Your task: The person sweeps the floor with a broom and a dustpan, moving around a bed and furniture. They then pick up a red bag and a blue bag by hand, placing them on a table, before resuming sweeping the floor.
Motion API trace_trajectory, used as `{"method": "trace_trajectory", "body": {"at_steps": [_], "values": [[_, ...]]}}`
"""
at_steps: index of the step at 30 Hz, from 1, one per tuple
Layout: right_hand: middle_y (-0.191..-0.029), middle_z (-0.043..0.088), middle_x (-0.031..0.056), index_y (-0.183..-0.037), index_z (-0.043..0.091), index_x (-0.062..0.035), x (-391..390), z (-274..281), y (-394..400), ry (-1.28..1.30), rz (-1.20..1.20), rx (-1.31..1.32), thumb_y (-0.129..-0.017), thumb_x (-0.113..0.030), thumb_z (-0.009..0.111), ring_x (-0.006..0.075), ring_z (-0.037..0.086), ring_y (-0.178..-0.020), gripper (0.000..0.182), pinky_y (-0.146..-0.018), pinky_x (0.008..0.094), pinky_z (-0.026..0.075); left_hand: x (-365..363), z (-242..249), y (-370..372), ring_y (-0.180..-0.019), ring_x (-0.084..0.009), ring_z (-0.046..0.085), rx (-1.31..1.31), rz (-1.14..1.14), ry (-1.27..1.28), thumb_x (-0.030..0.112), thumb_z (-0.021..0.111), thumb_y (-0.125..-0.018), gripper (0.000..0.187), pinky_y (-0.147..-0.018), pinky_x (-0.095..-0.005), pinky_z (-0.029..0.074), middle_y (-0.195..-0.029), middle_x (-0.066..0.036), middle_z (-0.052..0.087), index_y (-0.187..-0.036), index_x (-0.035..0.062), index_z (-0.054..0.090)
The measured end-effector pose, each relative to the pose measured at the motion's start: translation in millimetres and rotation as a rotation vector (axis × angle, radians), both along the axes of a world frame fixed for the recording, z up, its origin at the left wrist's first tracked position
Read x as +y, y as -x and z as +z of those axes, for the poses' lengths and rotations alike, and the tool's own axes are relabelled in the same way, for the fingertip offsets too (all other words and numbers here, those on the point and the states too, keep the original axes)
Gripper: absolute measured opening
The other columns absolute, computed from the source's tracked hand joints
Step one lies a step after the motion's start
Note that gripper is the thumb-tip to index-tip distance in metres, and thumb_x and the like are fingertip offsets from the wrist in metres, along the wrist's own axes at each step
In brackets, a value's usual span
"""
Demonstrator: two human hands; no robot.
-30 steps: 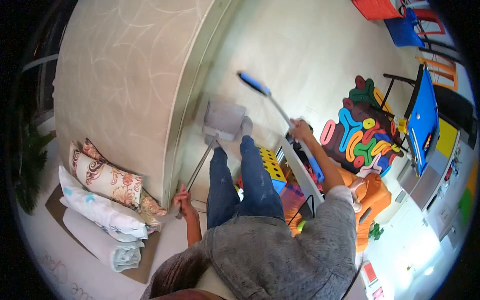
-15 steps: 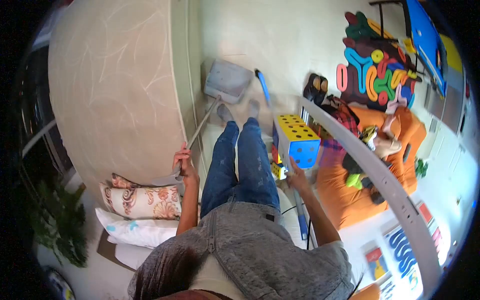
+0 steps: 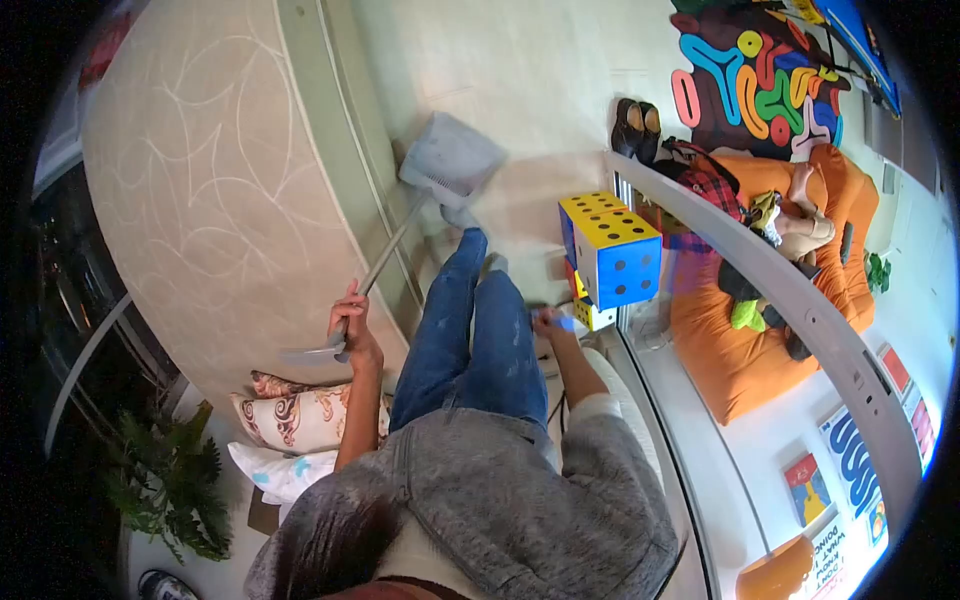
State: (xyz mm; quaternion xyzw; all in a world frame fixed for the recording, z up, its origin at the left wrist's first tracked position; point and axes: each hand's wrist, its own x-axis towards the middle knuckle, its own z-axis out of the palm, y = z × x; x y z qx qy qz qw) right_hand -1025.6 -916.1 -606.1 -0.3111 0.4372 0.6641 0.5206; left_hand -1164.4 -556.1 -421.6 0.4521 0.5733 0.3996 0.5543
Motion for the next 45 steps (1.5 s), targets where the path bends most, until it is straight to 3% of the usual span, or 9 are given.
{"method": "trace_trajectory", "body": {"at_steps": [3,7,11,17,20,28,35,43,45], "values": [[-0.046,0.036,0.0023,-0.051,0.038,-0.0079,69,-66,6,0.022,-0.423,-0.023,-0.068,-0.014,0.044,0.0158,0.036,-0.041,0.018,-0.037,0.0261,0.029,-1,-6,8,-0.079,-0.0262,0.050,-0.090,-0.030,-0.058,0.004,0.051,-0.072,0.019,-0.084,-0.0441,0.033,-0.065,-0.010,0.049,-0.054,0.0020,0.043],[-0.043,0.031,0.0000,-0.050,0.034,-0.0093,195,18,-86,0.212,-0.237,-0.019,-0.069,-0.021,0.041,0.0130,0.038,-0.042,0.023,-0.037,0.0244,0.029,-8,-3,9,-0.097,-0.0301,0.043,-0.100,0.025,0.016,0.005,0.053,-0.070,0.015,-0.074,-0.0323,0.039,-0.073,-0.010,0.050,-0.060,0.0051,0.043],[-0.049,0.041,0.0038,-0.054,0.039,-0.0070,277,50,-182,0.292,-0.750,0.513,-0.068,-0.016,0.043,0.0164,0.041,-0.045,0.017,-0.042,0.0276,0.037,-12,0,0,-0.091,-0.0299,0.045,-0.116,0.054,-0.038,0.004,0.053,-0.069,0.016,-0.078,-0.0360,0.037,-0.070,-0.010,0.049,-0.057,0.0042,0.042],[-0.049,0.035,0.0008,-0.059,0.039,-0.0074,404,72,-260,-0.167,-0.516,-0.174,-0.067,-0.007,0.045,0.0124,0.035,-0.043,0.010,-0.039,0.0255,0.028,-4,12,-29,-0.082,-0.0282,0.049,-0.093,0.194,-0.036,0.002,0.049,-0.066,0.016,-0.087,-0.0443,0.029,-0.065,-0.010,0.049,-0.052,0.0027,0.043],[-0.046,0.031,-0.0006,-0.056,0.034,-0.0112,354,76,-272,-0.365,0.002,-0.964,-0.078,-0.013,0.038,0.0088,0.031,-0.038,0.022,-0.035,0.0214,0.022,-5,14,-29,-0.084,-0.0284,0.049,-0.080,0.167,-0.059,0.003,0.048,-0.068,0.015,-0.086,-0.0429,0.031,-0.066,-0.010,0.049,-0.054,0.0027,0.044],[-0.052,0.040,0.0000,-0.088,0.046,-0.0049,229,101,-291,-0.141,-0.005,-0.505,-0.075,-0.018,0.046,0.0115,0.041,-0.044,0.018,-0.040,0.0244,0.035,24,23,-113,-0.093,-0.0300,0.045,-0.013,0.258,-0.057,0.005,0.049,-0.070,0.013,-0.079,-0.0343,0.036,-0.072,-0.011,0.049,-0.059,0.0027,0.043],[-0.052,0.036,-0.0012,-0.062,0.039,-0.0087,429,82,-382,-0.288,-0.042,-0.662,-0.072,-0.014,0.047,0.0076,0.034,-0.044,0.014,-0.038,0.0208,0.026,55,17,-189,-0.096,-0.0288,0.043,0.013,0.365,-0.035,0.005,0.051,-0.071,0.011,-0.076,-0.0296,0.037,-0.076,-0.012,0.049,-0.062,0.0028,0.044],[-0.055,0.042,0.0037,-0.088,0.044,-0.0037,257,99,-472,-0.178,-0.064,-0.297,-0.077,-0.038,0.038,0.0188,0.044,-0.044,0.037,-0.040,0.0326,0.038,117,6,-237,-0.098,-0.0270,0.042,0.014,0.319,-0.005,0.005,0.051,-0.071,0.012,-0.073,-0.0278,0.037,-0.077,-0.012,0.049,-0.062,0.0034,0.044],[-0.051,0.038,0.0004,-0.074,0.042,-0.0075,266,97,-491,0.196,-0.057,-0.514,-0.077,-0.019,0.039,0.0131,0.039,-0.038,0.013,-0.032,0.0254,0.033,131,-3,-251,-0.098,-0.0267,0.042,0.038,0.290,-0.009,0.005,0.051,-0.072,0.012,-0.075,-0.0280,0.036,-0.076,-0.011,0.049,-0.062,0.0036,0.044]]}}
